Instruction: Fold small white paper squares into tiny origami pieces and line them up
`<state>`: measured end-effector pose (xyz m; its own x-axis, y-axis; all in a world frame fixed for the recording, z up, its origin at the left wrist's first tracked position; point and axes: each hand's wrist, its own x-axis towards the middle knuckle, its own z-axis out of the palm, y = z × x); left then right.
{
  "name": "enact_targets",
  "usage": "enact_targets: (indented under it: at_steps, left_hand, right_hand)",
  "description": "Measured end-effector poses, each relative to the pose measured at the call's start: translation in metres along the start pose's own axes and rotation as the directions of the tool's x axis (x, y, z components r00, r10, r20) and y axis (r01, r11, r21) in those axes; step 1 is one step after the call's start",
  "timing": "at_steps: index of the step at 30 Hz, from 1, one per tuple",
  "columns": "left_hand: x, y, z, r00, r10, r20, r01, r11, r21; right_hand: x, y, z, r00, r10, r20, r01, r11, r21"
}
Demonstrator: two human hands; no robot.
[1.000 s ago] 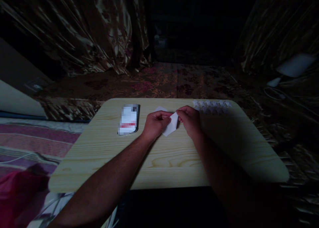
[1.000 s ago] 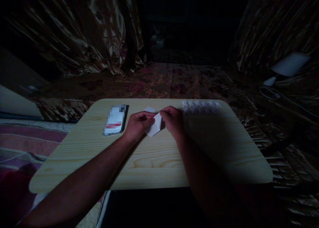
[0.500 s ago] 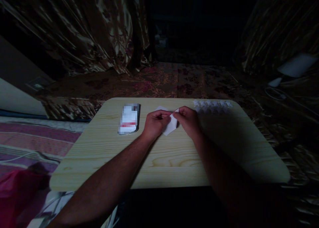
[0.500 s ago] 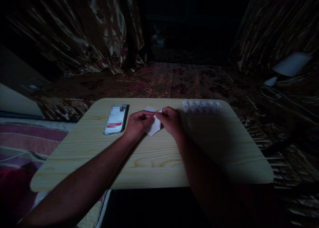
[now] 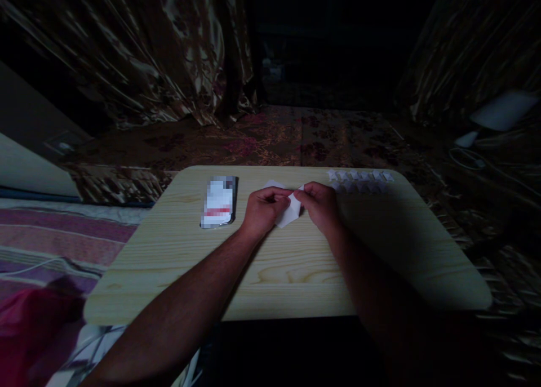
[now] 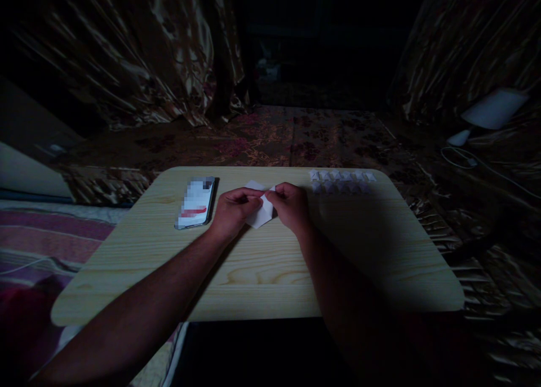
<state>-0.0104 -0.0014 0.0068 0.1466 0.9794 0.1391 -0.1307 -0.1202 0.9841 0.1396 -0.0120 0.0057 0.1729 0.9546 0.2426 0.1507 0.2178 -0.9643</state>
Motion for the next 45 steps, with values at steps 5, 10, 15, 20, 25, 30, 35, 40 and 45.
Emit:
enact_targets:
  at_steps: [5, 10, 15, 20, 25, 30, 35, 40, 45]
  left_hand:
    - [-0.0001, -0.0009, 0.0012, 1.0, 0.001, -0.018, -0.001, 1.0, -0.015]
    - [-0.0003, 0.0011, 0.0009, 1.0, -0.012, -0.005, 0.012, 1.0, 0.007]
    - [-0.0004, 0.0018, 0.0002, 1.0, -0.017, 0.003, 0.017, 1.0, 0.008]
    - [0.0013, -0.0012, -0.0012, 1.0, -0.01, -0.002, 0.01, 1.0, -0.005]
    - [0.0025, -0.0021, -0.0024, 0.999, -0.041, -0.026, 0.04, 0.999, -0.036]
    - [0.0028, -0.003, -0.0025, 0.999, -0.05, -0.02, 0.049, 0.998, -0.043]
    - [0.0047, -0.0048, -0.0043, 0.998, -0.052, -0.045, 0.049, 0.997, -0.065]
    - [0.0053, -0.007, -0.0048, 0.997, -0.06, -0.038, 0.056, 0.994, -0.089]
    - [0.0059, -0.0068, -0.0043, 0.997, -0.067, -0.045, 0.062, 0.992, -0.111]
  right_hand:
    - [0.0001, 0.0015, -0.0002, 1.0, 0.001, 0.012, -0.001, 1.0, 0.01]
    - [-0.0003, 0.0019, -0.0011, 1.0, -0.001, 0.0, 0.001, 1.0, 0.0]
    - [-0.0004, 0.0009, -0.0021, 1.0, -0.004, -0.002, 0.004, 1.0, -0.024]
    - [0.0006, 0.0002, -0.0025, 1.0, 0.017, 0.019, -0.016, 0.999, -0.05]
    - [0.0017, 0.0044, -0.0031, 0.998, 0.02, 0.066, -0.015, 0.997, -0.081]
    - [0.0009, 0.0035, -0.0028, 0.999, 0.026, 0.041, -0.021, 0.993, -0.117]
    - [0.0001, 0.0017, -0.0023, 0.993, 0.035, 0.113, -0.02, 0.992, -0.126]
    - [0.0004, 0.0039, -0.0033, 0.993, 0.028, 0.111, -0.008, 0.985, -0.175]
    - [-0.0001, 0.0032, -0.0019, 0.995, 0.04, 0.095, -0.024, 0.986, -0.168]
